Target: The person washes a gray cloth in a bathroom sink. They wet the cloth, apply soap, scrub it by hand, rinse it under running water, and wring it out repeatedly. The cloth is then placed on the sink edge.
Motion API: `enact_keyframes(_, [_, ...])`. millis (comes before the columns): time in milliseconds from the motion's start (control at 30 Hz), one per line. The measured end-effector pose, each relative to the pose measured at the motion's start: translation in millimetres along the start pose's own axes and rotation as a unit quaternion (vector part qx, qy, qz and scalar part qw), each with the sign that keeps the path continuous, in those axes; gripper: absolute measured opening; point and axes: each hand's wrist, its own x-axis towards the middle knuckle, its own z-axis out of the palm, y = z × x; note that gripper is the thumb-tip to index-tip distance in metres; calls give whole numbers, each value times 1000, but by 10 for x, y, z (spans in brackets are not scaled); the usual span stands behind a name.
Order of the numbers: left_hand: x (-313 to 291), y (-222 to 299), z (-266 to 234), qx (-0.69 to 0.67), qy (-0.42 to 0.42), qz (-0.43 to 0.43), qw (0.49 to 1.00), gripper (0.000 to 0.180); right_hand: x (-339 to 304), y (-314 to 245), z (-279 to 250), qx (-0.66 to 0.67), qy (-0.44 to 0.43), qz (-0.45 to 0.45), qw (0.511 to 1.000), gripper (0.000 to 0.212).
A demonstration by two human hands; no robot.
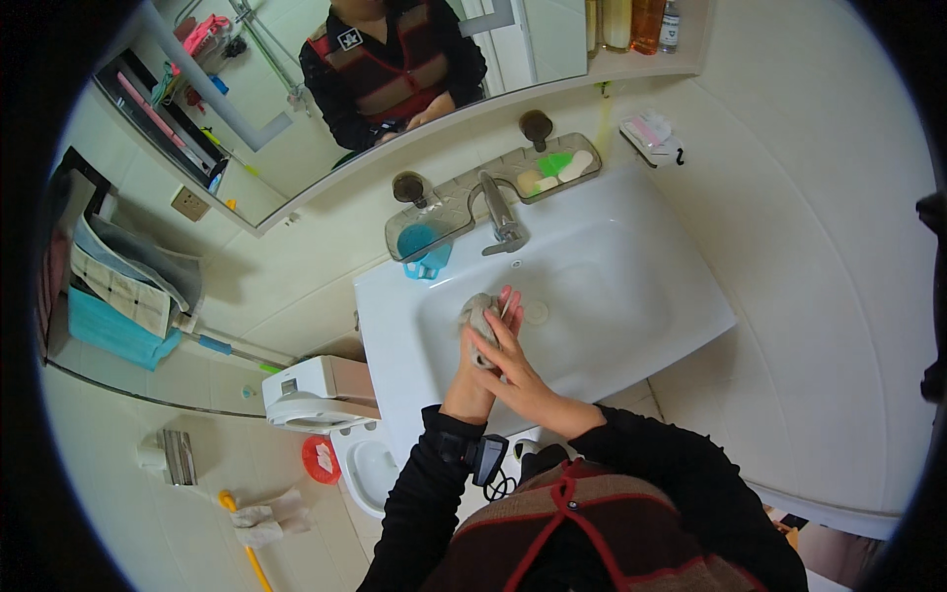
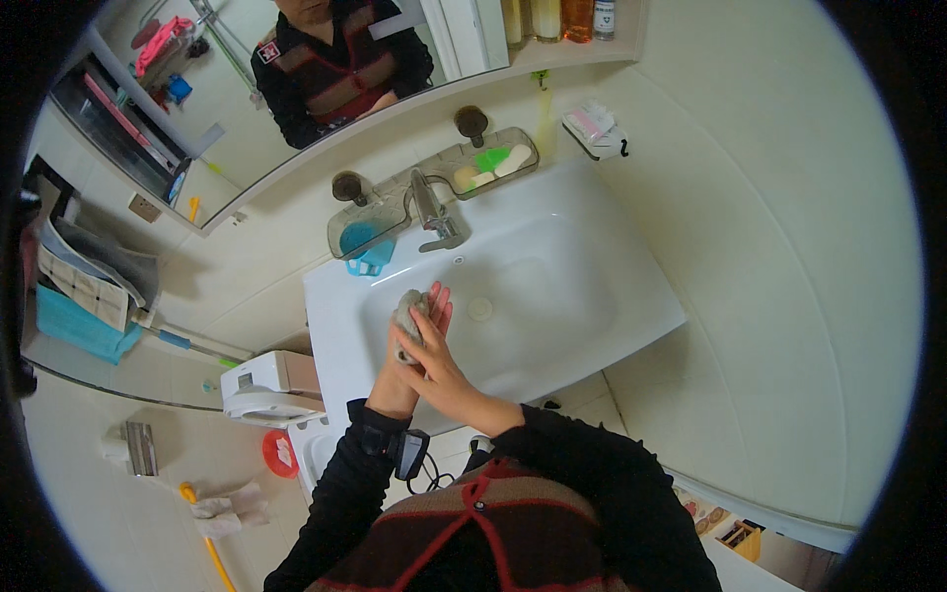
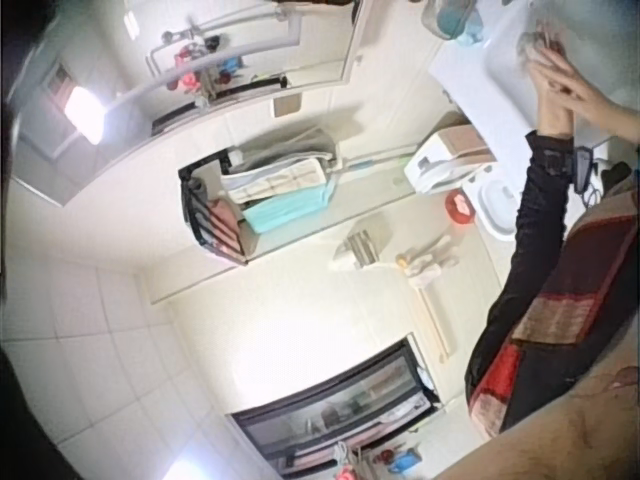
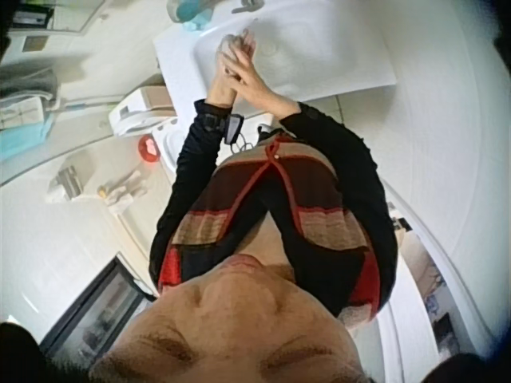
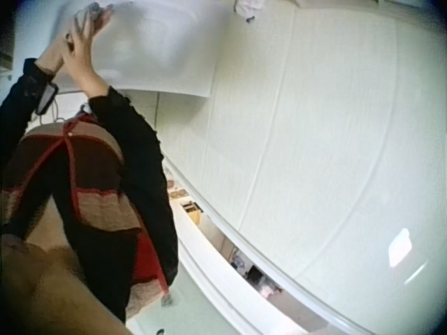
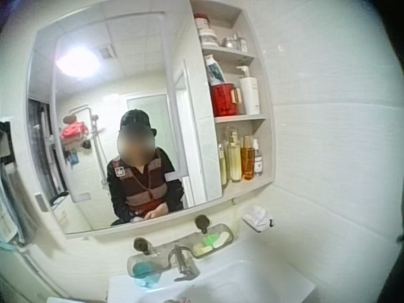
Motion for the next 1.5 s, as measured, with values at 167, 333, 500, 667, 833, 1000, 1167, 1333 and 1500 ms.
enact_keyframes(167, [-35, 24, 53, -235, -84, -57, 967, 47, 373, 169, -46, -79, 83, 85, 990, 25])
enact_keyframes(333, [15, 154, 360, -105, 70, -46, 991, 52, 276, -39, -3, -115, 95, -30, 988, 10])
enact_keyframes(500, [19, -124, 253, -1, 181, -103, 978, 33, 559, 636, -318, -125, 117, 209, 963, 24])
enact_keyframes(667, [170, 28, 169, 37, 113, -84, 989, 33, 452, 957, -212, -102, 182, 144, 967, 43])
enact_keyframes(833, [61, -187, 58, 44, 150, -57, 986, 37, 483, 722, -125, -40, 138, 210, 967, 50])
enact_keyframes(1000, [179, -98, -302, -8, 77, -73, 994, 36, 233, 739, 72, 59, 186, 214, 957, 49])
enact_keyframes(1167, [56, -198, -32, 12, 196, -91, 976, 34, 377, 801, -77, -46, 165, 236, 957, 52])
enact_keyframes(1333, [59, -196, -64, 19, 203, -128, 971, 37, 213, 975, 36, 51, 218, 300, 927, 55])
enact_keyframes(1500, [47, -182, -366, 23, 192, -50, 980, 35, 207, 932, 141, -101, 85, 234, 963, 54])
